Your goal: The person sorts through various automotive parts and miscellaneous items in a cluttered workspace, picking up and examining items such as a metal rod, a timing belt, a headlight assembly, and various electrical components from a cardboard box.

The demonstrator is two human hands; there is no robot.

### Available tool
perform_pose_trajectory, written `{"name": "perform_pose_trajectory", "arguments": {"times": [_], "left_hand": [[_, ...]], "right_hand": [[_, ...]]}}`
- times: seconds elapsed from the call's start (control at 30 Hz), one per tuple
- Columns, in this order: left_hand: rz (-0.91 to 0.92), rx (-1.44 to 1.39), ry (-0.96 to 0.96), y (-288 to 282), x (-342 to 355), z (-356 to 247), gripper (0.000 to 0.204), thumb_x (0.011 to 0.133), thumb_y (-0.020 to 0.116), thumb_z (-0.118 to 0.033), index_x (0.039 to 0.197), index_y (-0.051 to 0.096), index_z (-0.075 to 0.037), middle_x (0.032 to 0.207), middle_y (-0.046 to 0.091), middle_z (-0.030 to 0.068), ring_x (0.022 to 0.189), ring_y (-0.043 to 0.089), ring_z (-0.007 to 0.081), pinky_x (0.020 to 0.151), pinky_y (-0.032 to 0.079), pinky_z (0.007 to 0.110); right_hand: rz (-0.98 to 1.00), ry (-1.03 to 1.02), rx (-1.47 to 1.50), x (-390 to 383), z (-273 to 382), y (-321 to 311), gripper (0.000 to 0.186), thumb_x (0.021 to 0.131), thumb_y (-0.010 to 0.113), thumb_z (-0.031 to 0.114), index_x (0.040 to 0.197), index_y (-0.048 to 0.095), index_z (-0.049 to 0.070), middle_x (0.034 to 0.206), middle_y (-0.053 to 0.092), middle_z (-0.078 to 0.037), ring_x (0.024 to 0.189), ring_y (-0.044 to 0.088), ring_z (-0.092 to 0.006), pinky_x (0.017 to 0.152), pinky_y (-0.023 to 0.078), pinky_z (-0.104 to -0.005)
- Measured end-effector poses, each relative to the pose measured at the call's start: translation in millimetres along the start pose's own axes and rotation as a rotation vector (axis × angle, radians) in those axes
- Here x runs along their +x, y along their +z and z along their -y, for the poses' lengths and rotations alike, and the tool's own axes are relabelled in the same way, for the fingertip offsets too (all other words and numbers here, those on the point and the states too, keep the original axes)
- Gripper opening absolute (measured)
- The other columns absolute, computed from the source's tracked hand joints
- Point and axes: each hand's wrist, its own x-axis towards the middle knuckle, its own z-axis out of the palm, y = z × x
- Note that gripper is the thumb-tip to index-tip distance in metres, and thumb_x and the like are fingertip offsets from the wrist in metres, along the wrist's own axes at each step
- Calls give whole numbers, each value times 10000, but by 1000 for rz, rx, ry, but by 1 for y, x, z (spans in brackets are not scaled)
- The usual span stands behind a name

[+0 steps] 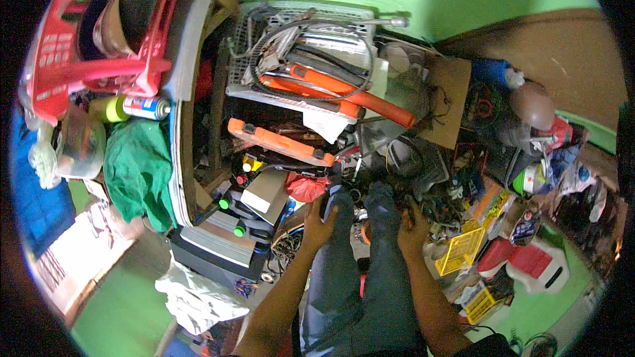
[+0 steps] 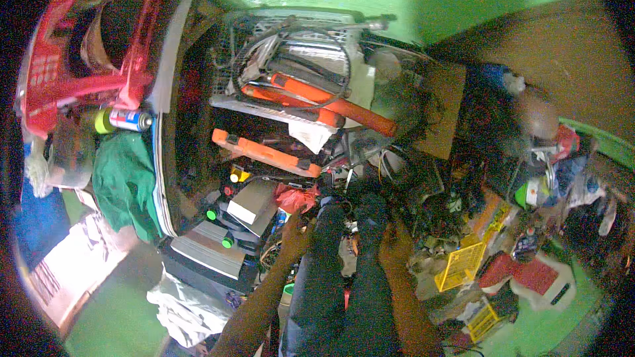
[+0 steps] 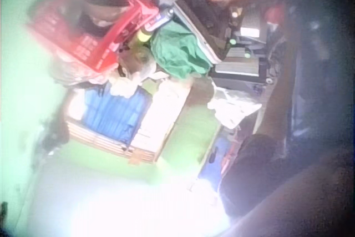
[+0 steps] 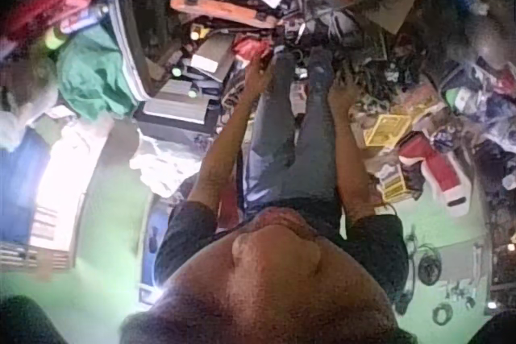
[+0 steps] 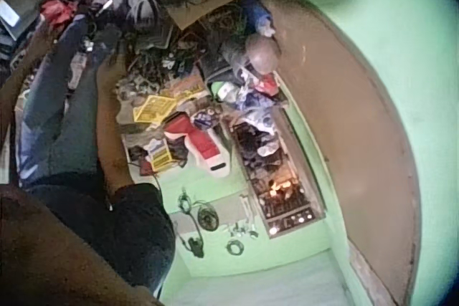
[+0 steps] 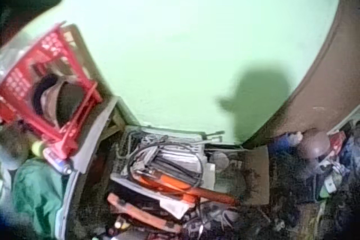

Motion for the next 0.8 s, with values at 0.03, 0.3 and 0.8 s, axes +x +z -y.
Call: {"name": "perform_pose_trajectory", "arguments": {"times": [0.03, 0.3, 0.8], "left_hand": [[30, -21, 4, 3, -5, 5, 600, 930, 684, -345, 1387, 502, -2, 1357, 549, 278, 1278, 511, 433, 1091, 395, 474], [148, 221, 118, 46, -28, 10, 558, 935, 692, -312, 1377, 524, -16, 1383, 521, 301, 1314, 476, 454, 1115, 365, 496], [451, 532, 307, 207, 111, -26, 584, 907, 691, -291, 1375, 495, -2, 1341, 548, 288, 1192, 545, 483, 1028, 454, 510]], "right_hand": [[24, 97, -1, -12, 7, -4, 418, 956, 598, 61, 1371, 577, 13, 1180, 691, -201, 1044, 674, -260, 924, 511, -360], [-330, -102, -91, -25, -60, 3, 324, 959, 583, 28, 1278, 637, 50, 1157, 686, -146, 1019, 660, -239, 878, 507, -332], [-86, 43, -23, 121, -194, -3, 677, 861, 740, 161, 1464, 440, 87, 1438, 489, -254, 1202, 574, -439, 1031, 476, -478]]}}
